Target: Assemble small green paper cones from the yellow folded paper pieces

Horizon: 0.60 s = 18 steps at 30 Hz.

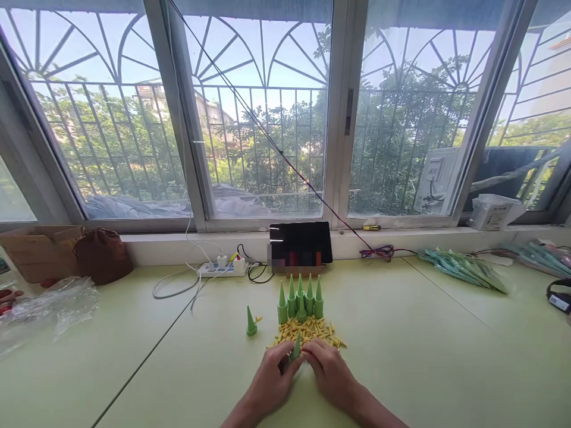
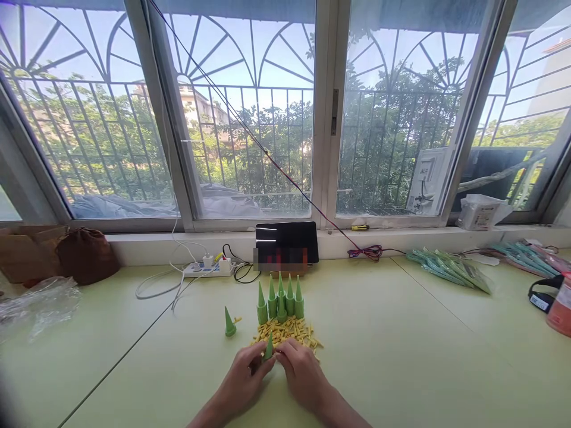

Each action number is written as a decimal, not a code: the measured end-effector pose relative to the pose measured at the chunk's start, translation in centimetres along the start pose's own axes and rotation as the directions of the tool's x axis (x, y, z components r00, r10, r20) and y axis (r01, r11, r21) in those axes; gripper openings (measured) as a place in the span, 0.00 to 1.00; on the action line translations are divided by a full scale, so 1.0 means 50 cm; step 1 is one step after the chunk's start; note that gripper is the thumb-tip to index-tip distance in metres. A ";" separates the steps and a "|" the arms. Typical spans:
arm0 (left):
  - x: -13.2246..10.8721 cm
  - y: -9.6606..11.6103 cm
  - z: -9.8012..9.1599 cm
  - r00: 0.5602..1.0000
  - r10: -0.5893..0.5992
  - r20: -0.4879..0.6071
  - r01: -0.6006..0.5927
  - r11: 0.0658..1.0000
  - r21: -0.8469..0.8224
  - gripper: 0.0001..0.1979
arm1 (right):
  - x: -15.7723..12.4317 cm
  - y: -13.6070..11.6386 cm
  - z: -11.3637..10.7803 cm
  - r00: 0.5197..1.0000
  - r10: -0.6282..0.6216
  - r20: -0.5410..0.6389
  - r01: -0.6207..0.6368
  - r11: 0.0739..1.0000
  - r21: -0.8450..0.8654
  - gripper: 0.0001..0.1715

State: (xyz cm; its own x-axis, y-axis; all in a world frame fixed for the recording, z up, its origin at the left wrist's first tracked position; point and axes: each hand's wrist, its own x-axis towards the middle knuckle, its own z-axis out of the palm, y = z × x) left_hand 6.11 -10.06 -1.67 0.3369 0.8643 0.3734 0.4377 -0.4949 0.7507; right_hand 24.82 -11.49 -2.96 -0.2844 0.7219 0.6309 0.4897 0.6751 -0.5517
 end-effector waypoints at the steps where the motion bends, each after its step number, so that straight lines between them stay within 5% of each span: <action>1: 0.000 -0.001 0.001 1.000 -0.013 -0.007 0.013 0.999 -0.030 0.18 | 0.000 -0.001 -0.001 1.000 0.005 -0.008 -0.005 1.000 0.015 0.17; 8: 0.009 0.009 -0.003 0.997 -0.069 0.035 0.075 0.977 -0.200 0.21 | 0.000 -0.005 -0.002 0.999 -0.006 -0.037 0.006 1.000 -0.003 0.09; 18: 0.017 0.021 -0.005 0.980 -0.184 0.080 0.200 0.884 -0.422 0.28 | 0.000 0.008 0.009 0.991 -0.110 -0.077 0.105 0.992 -0.063 0.17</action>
State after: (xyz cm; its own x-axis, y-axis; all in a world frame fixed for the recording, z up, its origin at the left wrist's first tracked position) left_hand 6.64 -9.80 -0.44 0.3163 0.9306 0.1844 0.1023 -0.2267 0.9686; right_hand 24.63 -11.14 -3.44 -0.2719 0.6295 0.7279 0.5081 0.7363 -0.4469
